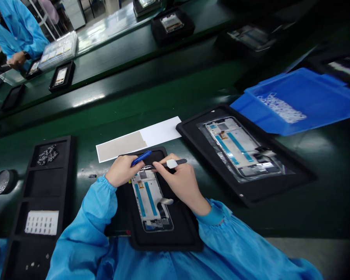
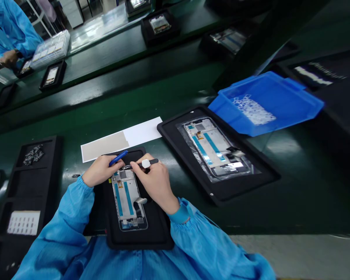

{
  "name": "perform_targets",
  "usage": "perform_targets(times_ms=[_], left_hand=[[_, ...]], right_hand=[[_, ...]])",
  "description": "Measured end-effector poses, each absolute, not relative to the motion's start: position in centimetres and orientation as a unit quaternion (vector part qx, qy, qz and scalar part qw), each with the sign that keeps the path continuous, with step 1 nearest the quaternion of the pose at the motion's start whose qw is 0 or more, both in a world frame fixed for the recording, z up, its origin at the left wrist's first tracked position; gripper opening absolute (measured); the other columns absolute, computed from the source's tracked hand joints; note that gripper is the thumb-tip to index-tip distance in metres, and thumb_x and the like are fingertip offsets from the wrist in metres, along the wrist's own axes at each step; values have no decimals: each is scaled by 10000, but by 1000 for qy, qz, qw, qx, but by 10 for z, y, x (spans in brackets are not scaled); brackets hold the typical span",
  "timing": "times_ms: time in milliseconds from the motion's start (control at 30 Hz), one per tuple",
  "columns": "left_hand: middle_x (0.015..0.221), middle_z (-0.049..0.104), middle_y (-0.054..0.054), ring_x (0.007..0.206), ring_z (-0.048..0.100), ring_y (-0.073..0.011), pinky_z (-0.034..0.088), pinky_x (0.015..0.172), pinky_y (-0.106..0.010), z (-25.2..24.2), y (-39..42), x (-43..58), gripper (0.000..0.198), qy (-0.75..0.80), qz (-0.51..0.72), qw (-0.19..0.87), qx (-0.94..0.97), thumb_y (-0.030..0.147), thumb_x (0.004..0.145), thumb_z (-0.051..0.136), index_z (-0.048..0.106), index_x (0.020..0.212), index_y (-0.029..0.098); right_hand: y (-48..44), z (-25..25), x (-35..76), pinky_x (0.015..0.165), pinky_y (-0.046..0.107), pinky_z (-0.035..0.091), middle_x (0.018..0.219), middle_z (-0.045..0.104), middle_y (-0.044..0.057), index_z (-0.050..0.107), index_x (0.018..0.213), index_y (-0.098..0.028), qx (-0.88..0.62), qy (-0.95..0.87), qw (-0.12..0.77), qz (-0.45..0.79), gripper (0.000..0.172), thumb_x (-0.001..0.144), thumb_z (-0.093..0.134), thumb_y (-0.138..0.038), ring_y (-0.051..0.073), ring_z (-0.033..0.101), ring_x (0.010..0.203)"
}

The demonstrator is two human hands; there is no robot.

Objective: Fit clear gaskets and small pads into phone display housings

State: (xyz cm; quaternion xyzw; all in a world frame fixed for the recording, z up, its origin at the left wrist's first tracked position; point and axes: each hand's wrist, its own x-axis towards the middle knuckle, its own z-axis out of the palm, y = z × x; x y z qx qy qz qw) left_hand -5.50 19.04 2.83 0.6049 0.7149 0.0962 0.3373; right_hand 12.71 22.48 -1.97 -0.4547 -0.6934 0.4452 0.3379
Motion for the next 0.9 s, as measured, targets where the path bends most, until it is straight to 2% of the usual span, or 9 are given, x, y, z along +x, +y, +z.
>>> perform_targets(times_ms=[333,533,700,900], left_hand=[[652,621,19,594,548,-145,374,584,-235,30,191,-53,167,712,94,341,607,236,854,549,708,834,189],[711,664,10,650,597,-149,404,624,-236,29,191,-52,160,715,85,337,607,238,858,547,700,848,192],[706,658,3,660,616,-170,402,602,-248,31,192,-47,177,732,22,302,610,292,896,536,688,901,201],[842,712,-37,804,664,-220,440,668,-275,39,201,-42,193,719,-73,252,643,320,931,513,675,946,216]], right_hand=[[225,-17,128,619,319,437,690,635,18,591,691,-218,-448,-699,348,436,233,871,613,-364,213,625,665],[224,-18,128,608,306,423,689,628,14,589,695,-215,-447,-702,350,430,236,878,607,-362,199,612,656],[224,-20,129,613,297,412,692,624,11,590,701,-211,-445,-708,354,419,245,887,607,-371,193,602,659],[223,-19,131,594,294,417,655,611,8,565,676,-219,-434,-714,365,409,263,896,590,-361,187,593,628]])
